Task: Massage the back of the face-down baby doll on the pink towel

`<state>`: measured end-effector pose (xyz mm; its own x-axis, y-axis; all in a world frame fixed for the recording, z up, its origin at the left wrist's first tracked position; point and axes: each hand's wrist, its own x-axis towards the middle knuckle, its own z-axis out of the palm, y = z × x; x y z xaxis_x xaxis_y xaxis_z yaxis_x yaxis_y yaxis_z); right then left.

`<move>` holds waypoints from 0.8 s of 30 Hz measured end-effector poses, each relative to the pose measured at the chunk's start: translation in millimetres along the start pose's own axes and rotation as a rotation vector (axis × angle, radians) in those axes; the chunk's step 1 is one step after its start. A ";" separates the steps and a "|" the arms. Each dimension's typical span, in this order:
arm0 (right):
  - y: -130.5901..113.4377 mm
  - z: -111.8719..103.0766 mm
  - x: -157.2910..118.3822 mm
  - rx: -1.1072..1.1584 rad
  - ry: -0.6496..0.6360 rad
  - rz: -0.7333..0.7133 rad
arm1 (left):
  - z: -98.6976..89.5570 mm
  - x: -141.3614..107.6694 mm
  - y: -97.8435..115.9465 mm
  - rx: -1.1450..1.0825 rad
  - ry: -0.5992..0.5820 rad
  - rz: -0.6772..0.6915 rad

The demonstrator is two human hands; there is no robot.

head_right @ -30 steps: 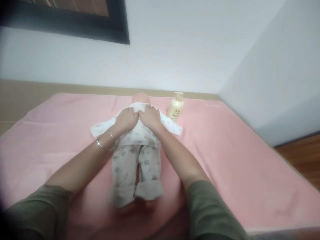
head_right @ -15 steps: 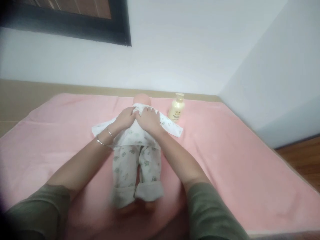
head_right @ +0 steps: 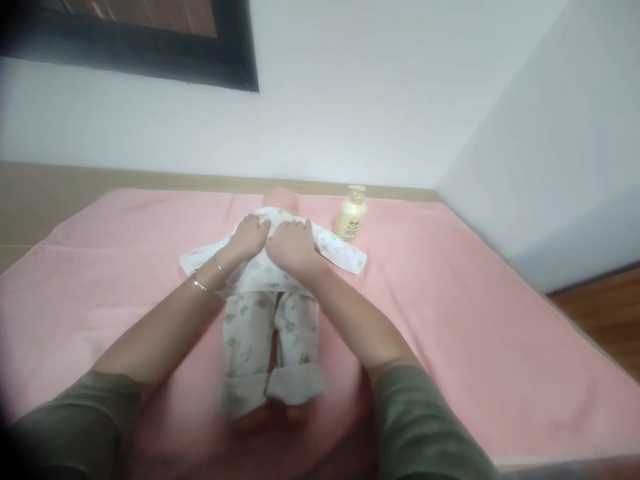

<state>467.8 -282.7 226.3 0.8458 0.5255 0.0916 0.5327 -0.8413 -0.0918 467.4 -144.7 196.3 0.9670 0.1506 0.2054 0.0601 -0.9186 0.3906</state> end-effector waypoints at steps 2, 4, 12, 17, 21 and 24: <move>8.7 1.8 7.2 0.059 0.003 0.019 | 1.7 -6.1 6.7 0.093 -0.022 0.025; 24.4 4.8 18.7 0.165 0.009 0.051 | 1.1 -15.9 18.9 0.187 -0.041 0.005; 38.0 6.2 26.9 0.212 -0.010 0.102 | -6.9 -21.0 29.9 0.159 -0.107 -0.060; 7.8 4.9 5.0 -0.007 0.071 0.112 | -5.3 -3.0 6.3 -0.068 -0.092 -0.183; 6.1 6.4 5.6 0.008 0.081 0.086 | -3.1 -6.6 9.6 -0.075 -0.036 -0.188; 21.1 7.5 19.5 0.158 0.039 0.131 | -0.9 -18.7 25.4 0.071 0.015 -0.159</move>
<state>495.7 -289.3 218.7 0.9080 0.4052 0.1067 0.4188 -0.8702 -0.2595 450.6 -170.5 203.2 0.9400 0.3014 0.1599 0.2303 -0.9062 0.3547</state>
